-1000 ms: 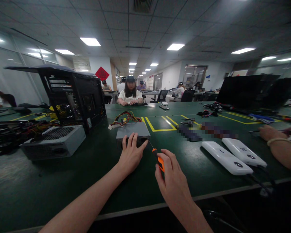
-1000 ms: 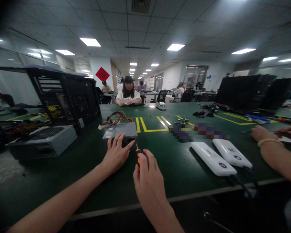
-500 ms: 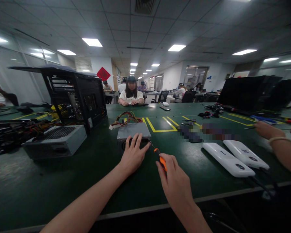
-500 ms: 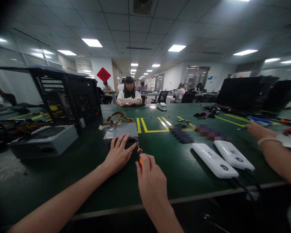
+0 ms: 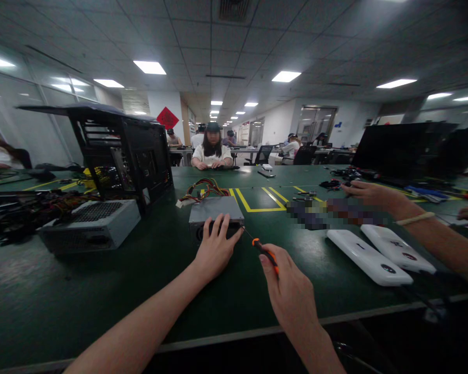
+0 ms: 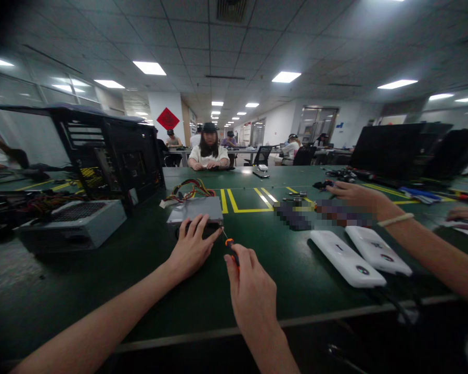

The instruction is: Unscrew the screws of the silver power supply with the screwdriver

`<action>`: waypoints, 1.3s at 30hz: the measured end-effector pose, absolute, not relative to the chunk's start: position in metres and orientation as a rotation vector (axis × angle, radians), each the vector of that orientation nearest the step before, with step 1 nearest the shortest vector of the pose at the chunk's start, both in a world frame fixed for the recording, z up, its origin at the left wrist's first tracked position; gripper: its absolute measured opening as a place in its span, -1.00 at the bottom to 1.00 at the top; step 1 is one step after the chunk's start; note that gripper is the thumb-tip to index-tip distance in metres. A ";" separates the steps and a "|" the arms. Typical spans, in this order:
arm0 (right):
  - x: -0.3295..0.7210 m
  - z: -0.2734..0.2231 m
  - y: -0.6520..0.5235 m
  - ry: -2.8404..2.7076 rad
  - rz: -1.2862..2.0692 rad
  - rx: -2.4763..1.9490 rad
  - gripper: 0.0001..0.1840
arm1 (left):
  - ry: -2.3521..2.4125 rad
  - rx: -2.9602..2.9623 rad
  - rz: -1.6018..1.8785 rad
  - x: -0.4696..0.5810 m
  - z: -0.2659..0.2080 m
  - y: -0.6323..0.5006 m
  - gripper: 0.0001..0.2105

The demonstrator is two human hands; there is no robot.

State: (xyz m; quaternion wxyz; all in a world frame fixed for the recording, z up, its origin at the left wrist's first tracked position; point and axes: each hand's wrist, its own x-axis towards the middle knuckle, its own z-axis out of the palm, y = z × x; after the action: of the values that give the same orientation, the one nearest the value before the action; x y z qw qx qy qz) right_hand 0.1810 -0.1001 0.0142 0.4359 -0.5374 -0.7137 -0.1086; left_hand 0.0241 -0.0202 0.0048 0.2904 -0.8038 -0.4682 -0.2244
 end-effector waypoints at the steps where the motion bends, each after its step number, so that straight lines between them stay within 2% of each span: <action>1: 0.181 0.015 -0.101 -1.798 -0.241 -1.301 -0.73 | -1.248 -2.143 -0.596 0.024 0.004 -0.020 -0.54; 5: 0.181 0.014 -0.101 -1.855 -0.187 -1.207 -0.73 | -1.242 -2.154 -0.594 0.023 0.004 -0.019 -0.55; 9: 0.184 0.013 -0.098 -1.754 -0.175 -1.359 -0.73 | -1.240 -2.161 -0.595 0.023 0.004 -0.019 -0.56; 15: 0.187 0.011 -0.099 -1.786 -0.187 -1.281 -0.72 | -1.242 -2.163 -0.582 0.023 0.005 -0.021 -0.57; 21: 0.185 0.012 -0.099 -1.744 -0.192 -1.428 -0.70 | -1.240 -2.151 -0.568 0.023 0.003 -0.019 -0.57; 25: 0.182 0.014 -0.100 -1.824 -0.235 -1.253 -0.73 | -1.243 -2.128 -0.563 0.023 0.003 -0.019 -0.57; 31: 0.187 0.014 -0.097 -1.750 -0.336 -1.431 -0.71 | -1.243 -2.133 -0.554 0.023 0.003 -0.019 -0.57; 39: 0.183 0.012 -0.097 -1.799 -0.345 -1.315 -0.72 | -1.237 -2.130 -0.554 0.023 0.003 -0.019 -0.57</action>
State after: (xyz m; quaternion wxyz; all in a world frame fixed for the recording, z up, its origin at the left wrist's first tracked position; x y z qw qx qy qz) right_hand 0.1829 -0.0968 0.0122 0.4287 -0.5269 -0.7207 -0.1384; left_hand 0.0231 -0.0194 0.0031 0.3035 -0.8039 -0.4669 -0.2090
